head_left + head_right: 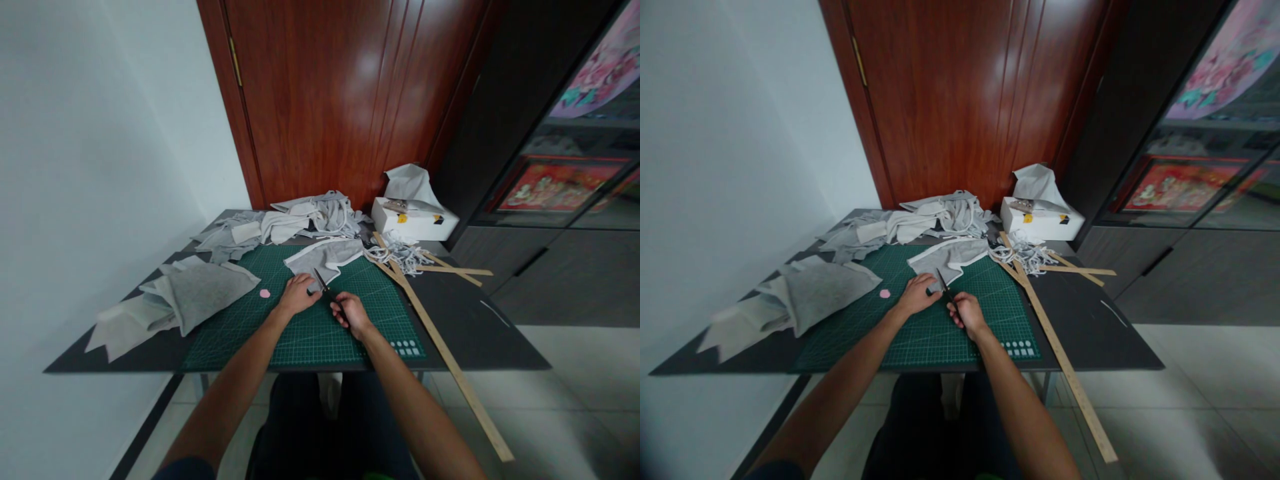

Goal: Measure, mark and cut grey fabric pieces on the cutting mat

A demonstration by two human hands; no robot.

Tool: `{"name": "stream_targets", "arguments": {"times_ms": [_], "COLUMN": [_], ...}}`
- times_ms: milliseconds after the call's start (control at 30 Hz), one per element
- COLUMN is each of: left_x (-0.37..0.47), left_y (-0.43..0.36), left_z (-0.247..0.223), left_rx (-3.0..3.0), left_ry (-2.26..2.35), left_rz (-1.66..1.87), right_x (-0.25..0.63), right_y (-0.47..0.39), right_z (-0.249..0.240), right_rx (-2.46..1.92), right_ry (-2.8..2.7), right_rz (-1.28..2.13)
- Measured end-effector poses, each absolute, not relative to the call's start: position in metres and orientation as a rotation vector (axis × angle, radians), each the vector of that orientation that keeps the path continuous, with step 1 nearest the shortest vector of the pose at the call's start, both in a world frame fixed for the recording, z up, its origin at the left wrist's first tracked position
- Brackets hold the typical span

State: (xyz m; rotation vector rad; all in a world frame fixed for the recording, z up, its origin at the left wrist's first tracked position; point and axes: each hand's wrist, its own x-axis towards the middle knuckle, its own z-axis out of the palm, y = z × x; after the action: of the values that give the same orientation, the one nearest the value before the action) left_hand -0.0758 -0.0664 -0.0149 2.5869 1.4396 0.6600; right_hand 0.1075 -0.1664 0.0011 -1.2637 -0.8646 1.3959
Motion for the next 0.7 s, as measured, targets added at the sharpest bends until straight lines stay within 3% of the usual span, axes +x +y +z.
{"name": "stream_targets", "arguments": {"times_ms": [700], "left_x": [-0.084], "left_y": [-0.059], "left_z": [-0.017], "left_rx": [2.464], "left_ry": [1.285], "left_rz": [0.642], "right_x": [0.120], "right_y": [-0.175], "right_z": [0.011], "right_rx": [-1.313], "right_ry": [-0.845], "right_rz": [1.475]}}
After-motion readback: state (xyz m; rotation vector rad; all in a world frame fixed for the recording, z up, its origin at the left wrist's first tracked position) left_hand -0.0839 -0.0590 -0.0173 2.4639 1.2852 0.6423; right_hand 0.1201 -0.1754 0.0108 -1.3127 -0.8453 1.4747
